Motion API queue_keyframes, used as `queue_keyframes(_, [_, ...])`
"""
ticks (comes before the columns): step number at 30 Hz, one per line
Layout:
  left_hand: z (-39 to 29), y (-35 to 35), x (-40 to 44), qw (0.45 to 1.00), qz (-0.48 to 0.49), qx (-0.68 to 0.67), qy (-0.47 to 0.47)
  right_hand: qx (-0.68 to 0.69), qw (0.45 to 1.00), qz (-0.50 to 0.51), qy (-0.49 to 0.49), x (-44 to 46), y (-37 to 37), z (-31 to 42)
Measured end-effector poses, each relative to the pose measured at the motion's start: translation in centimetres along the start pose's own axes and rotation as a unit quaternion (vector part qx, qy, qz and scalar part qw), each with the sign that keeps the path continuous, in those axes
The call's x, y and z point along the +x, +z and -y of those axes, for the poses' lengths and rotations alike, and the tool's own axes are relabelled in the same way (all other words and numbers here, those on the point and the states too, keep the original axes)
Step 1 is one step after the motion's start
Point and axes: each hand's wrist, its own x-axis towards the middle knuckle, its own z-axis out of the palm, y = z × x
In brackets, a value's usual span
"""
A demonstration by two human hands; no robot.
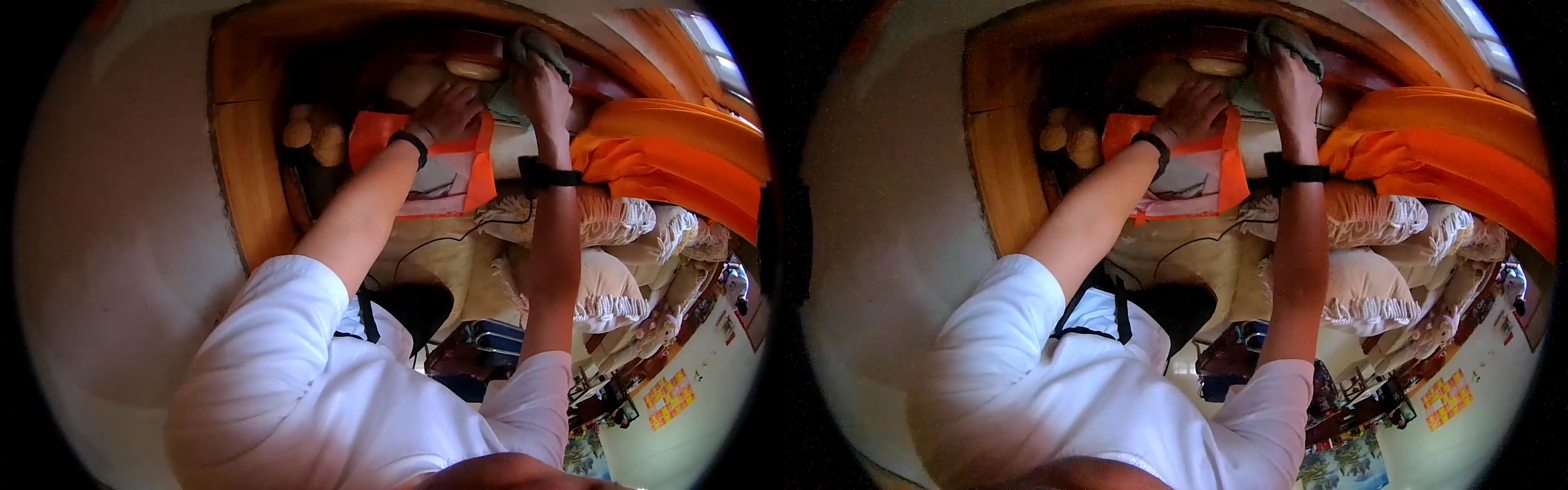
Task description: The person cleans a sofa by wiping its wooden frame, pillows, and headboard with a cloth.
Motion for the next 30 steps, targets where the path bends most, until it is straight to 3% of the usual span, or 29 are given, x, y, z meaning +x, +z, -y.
queue_keyframes(2, [0.3,1.0,-0.2,1.000,-0.021,-0.002,0.023,0.011,0.999,-0.045,0.014,-0.9,0.9,-0.1])
queue_keyframes(6, [-0.4,-0.3,0.4,0.999,0.046,0.006,-0.015,0.019,0.995,-0.099,0.023,-1.1,1.3,1.7])
queue_keyframes(7, [-0.7,-0.8,0.4,0.995,0.090,0.007,-0.040,0.022,0.996,-0.088,-0.008,-1.3,1.3,1.9])
queue_keyframes(10, [-0.6,-0.1,0.8,0.992,0.079,-0.081,-0.049,0.051,0.988,-0.101,-0.101,-1.5,2.7,4.1])
queue_keyframes(11, [0.1,0.9,-0.1,0.990,0.118,-0.049,-0.057,0.006,0.993,0.009,-0.117,-1.0,3.1,5.8])
queue_keyframes(12, [0.0,1.5,-1.2,0.984,0.060,-0.144,-0.082,0.012,0.988,-0.022,-0.155,-1.2,4.9,7.0])
queue_keyframes(14, [-0.2,1.6,-0.1,0.969,0.006,-0.232,-0.089,0.044,0.993,-0.018,-0.111,-0.4,3.3,7.4])
queue_keyframes(17, [-0.9,-0.5,0.8,0.999,0.015,0.017,0.026,0.097,0.994,-0.050,0.021,-1.6,0.6,2.3])
queue_keyframes(19, [-0.2,0.7,0.3,0.998,0.008,0.049,0.027,0.301,0.947,0.019,0.107,-3.0,-4.2,-1.2])
queue_keyframes(20, [-0.3,0.8,0.4,0.999,0.017,0.048,0.010,0.300,0.948,0.016,0.108,-3.2,-2.9,-2.4])
queue_keyframes(22, [-0.6,1.1,0.2,0.999,0.023,0.041,-0.009,0.114,0.981,-0.084,0.136,-4.1,2.2,-4.6])
queue_keyframes(26, [-0.5,0.4,0.5,0.999,-0.028,0.033,0.020,0.247,0.963,-0.033,0.105,-5.1,3.6,0.3])
queue_keyframes(28, [-0.3,0.3,0.1,1.000,-0.011,0.007,0.005,0.484,0.870,0.045,0.080,-6.5,2.5,0.6])
queue_keyframes(29, [-0.1,0.7,-0.1,1.000,-0.016,0.010,-0.002,0.484,0.871,0.050,0.073,-7.1,2.4,0.1])
queue_keyframes(30, [0.3,1.3,-0.6,0.997,-0.060,0.045,0.022,0.545,0.833,0.007,0.091,-8.1,2.9,-1.0])
